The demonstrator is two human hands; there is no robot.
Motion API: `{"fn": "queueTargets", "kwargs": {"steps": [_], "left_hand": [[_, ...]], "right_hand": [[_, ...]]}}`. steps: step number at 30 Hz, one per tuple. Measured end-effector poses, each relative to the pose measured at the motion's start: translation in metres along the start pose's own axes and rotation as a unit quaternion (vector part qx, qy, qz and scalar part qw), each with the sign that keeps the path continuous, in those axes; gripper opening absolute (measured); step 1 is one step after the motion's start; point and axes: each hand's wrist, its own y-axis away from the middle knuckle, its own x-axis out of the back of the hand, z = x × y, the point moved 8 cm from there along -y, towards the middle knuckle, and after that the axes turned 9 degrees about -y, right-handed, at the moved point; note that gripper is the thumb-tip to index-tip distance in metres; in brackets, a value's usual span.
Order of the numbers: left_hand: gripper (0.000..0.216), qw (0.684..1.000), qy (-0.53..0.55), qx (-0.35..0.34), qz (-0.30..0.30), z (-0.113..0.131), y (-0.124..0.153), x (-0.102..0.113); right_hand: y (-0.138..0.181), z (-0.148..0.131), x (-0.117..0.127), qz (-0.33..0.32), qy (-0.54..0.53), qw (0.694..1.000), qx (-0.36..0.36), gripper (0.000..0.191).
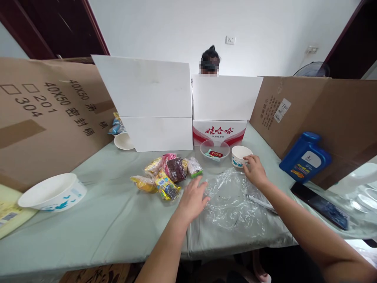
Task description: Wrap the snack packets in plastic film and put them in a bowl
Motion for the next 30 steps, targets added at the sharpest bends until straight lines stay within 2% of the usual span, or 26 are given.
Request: {"fn": "queueTargets", "kwargs": {"steps": [2,3,4,6,8,10,14,18,21,23,26,28,30], "left_hand": [[0.029,0.998,0.009,-0.011,0.066,0.004,0.0,0.012],[0.027,0.997,0.018,-0.03,0.074,0.009,0.001,0.013],[0.027,0.996,0.026,-0.057,0.063,0.016,0.001,0.009],[0.036,0.994,0.03,-0.106,0.002,0.031,0.002,-0.006],[0.05,0.992,0.01,-0.11,-0.063,0.04,0.006,-0.021],[0.057,0.991,-0.016,-0.081,-0.107,0.042,0.01,-0.028],[0.052,0.987,-0.034,-0.054,-0.147,0.043,0.02,-0.024],[0.035,0.99,-0.029,-0.047,-0.133,0.038,0.016,-0.021],[0.027,0.994,-0.041,-0.015,-0.102,0.03,0.005,-0.025],[0.026,0.996,-0.044,-0.005,-0.073,0.028,-0.003,-0.027],[0.03,0.997,-0.007,-0.061,-0.038,0.038,-0.01,-0.029],[0.035,0.994,0.013,-0.092,-0.054,0.042,-0.01,-0.033],[0.049,0.994,0.0,-0.063,-0.094,0.032,-0.008,-0.036]], "right_hand": [[0.018,-0.022,-0.003,-0.042,-0.012,0.999,0.024,0.021],[0.029,-0.036,-0.006,-0.073,-0.019,0.996,0.042,0.017],[0.042,-0.049,-0.009,-0.107,-0.028,0.992,0.064,0.014],[0.068,-0.072,-0.012,-0.157,-0.039,0.98,0.115,0.015],[0.089,-0.077,-0.004,-0.151,-0.045,0.979,0.126,0.019],[0.102,-0.06,0.009,-0.11,-0.035,0.988,0.106,0.02],[0.111,0.002,0.032,-0.068,0.068,0.992,0.076,0.022],[0.096,0.056,0.052,-0.055,0.174,0.983,0.031,0.026],[0.076,0.064,0.058,-0.03,0.15,0.988,-0.005,0.026],[0.064,0.051,0.049,-0.037,0.085,0.996,-0.013,0.024],[0.057,0.009,0.013,-0.112,0.006,0.994,0.015,0.023],[0.065,-0.027,-0.018,-0.198,-0.006,0.977,0.082,0.023],[0.079,-0.055,-0.04,-0.266,-0.006,0.954,0.137,0.024]]}}
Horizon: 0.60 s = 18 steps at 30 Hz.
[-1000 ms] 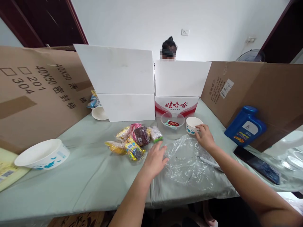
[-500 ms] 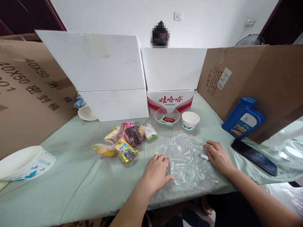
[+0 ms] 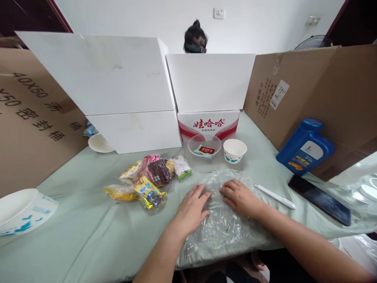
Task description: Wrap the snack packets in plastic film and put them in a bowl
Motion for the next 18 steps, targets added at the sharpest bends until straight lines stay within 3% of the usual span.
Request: {"fn": "queueTargets", "kwargs": {"steps": [3,5,8,10,12,15,18], "left_hand": [[0.068,0.995,-0.036,0.087,-0.044,-0.025,0.011,0.003],[0.062,0.992,-0.058,0.108,-0.032,-0.033,0.017,0.013],[0.038,0.994,-0.058,0.078,0.047,-0.026,0.015,0.027],[0.038,0.997,-0.035,0.03,0.065,-0.014,0.008,0.023],[0.054,1.0,-0.019,0.003,0.02,-0.006,0.0,0.007],[0.083,0.998,-0.026,0.023,-0.058,-0.01,-0.008,-0.013],[0.09,0.995,-0.042,0.047,-0.079,-0.021,-0.009,-0.015]], "right_hand": [[0.003,-0.017,-0.012,-0.046,-0.012,0.999,0.019,0.027],[0.007,-0.015,-0.008,-0.05,-0.031,0.998,0.004,0.034],[0.011,-0.008,0.001,-0.051,-0.043,0.998,-0.021,0.052],[0.012,-0.008,0.001,-0.06,-0.04,0.997,-0.019,0.069],[0.014,-0.008,-0.004,-0.079,-0.034,0.996,-0.012,0.087],[0.019,0.001,-0.017,-0.107,-0.018,0.993,-0.036,0.103],[0.024,0.022,-0.016,-0.081,0.017,0.992,-0.1,0.107]]}}
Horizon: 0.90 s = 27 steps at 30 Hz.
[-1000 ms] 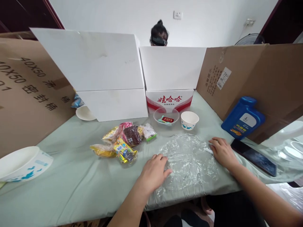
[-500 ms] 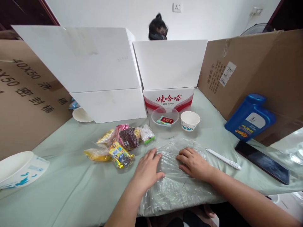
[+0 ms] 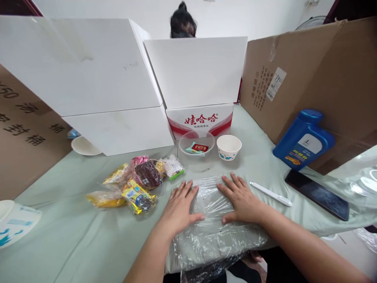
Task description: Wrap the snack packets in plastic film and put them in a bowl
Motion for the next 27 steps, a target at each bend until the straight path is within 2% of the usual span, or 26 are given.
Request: {"fn": "queueTargets", "kwargs": {"steps": [1,3,5,7,9,12,14,17,20,22,23,25,26,27], "left_hand": [[0.089,1.0,-0.004,0.005,0.002,-0.003,0.001,0.001],[0.083,1.0,-0.006,0.014,0.022,-0.007,0.003,0.006],[0.071,0.998,-0.003,0.015,0.056,-0.007,0.006,0.012],[0.061,0.997,-0.002,0.012,0.075,-0.006,0.009,0.015],[0.061,0.998,-0.002,0.01,0.067,-0.005,0.011,0.015],[0.065,0.999,-0.008,0.02,0.048,-0.002,0.015,0.017],[0.061,0.998,-0.01,0.022,0.055,0.003,0.019,0.022],[0.065,0.999,0.003,0.012,0.044,0.014,0.025,0.02],[0.084,1.0,0.013,0.004,-0.023,0.022,0.026,0.006],[0.092,0.999,0.01,0.002,-0.046,0.023,0.026,0.0],[0.094,0.999,0.009,0.002,-0.048,0.023,0.025,-0.001],[0.094,0.999,0.007,0.003,-0.049,0.022,0.024,0.0],[0.095,0.999,0.004,0.005,-0.052,0.021,0.024,0.0],[0.095,0.998,0.0,0.007,-0.057,0.021,0.024,0.0]], "right_hand": [[0.0,0.007,0.004,0.024,0.009,0.999,-0.022,0.103],[0.002,0.016,0.014,0.082,0.019,0.996,-0.04,0.082],[0.002,0.015,0.023,0.125,0.011,0.992,-0.019,0.054],[0.001,0.013,0.028,0.142,0.001,0.99,0.004,0.034],[-0.001,0.019,0.032,0.155,0.014,0.988,-0.019,0.028],[0.0,0.039,0.042,0.2,0.049,0.973,-0.106,0.027],[0.0,0.048,0.045,0.218,0.031,0.967,-0.13,0.022],[-0.003,0.053,0.041,0.232,-0.118,0.959,-0.112,0.007],[-0.004,0.055,0.038,0.25,-0.24,0.931,-0.112,0.008],[-0.006,0.056,0.034,0.249,-0.333,0.902,-0.119,0.012],[-0.007,0.057,0.032,0.246,-0.403,0.873,-0.121,0.017],[-0.009,0.059,0.027,0.24,-0.545,0.794,-0.122,0.028],[-0.01,0.06,0.025,0.24,-0.594,0.758,-0.121,0.032],[-0.01,0.061,0.026,0.246,-0.62,0.735,-0.119,0.034]]}}
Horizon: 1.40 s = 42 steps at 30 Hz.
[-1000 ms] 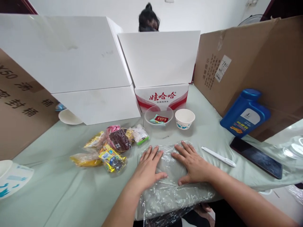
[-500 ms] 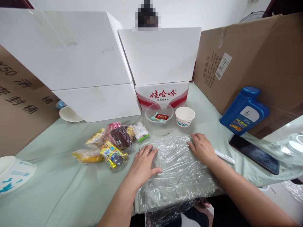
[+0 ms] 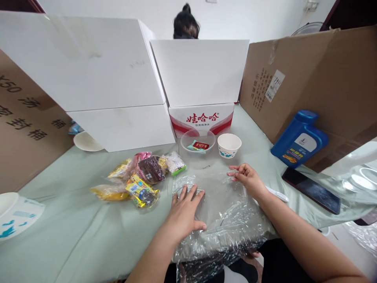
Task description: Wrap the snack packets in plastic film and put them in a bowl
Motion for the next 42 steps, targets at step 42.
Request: {"fn": "queueTargets", "kwargs": {"steps": [42], "left_hand": [[0.055,0.985,-0.066,-0.153,-0.05,0.069,0.062,-0.007]], "right_hand": [[0.168,-0.023,0.001,-0.259,0.519,0.775,0.252,0.021]]}}
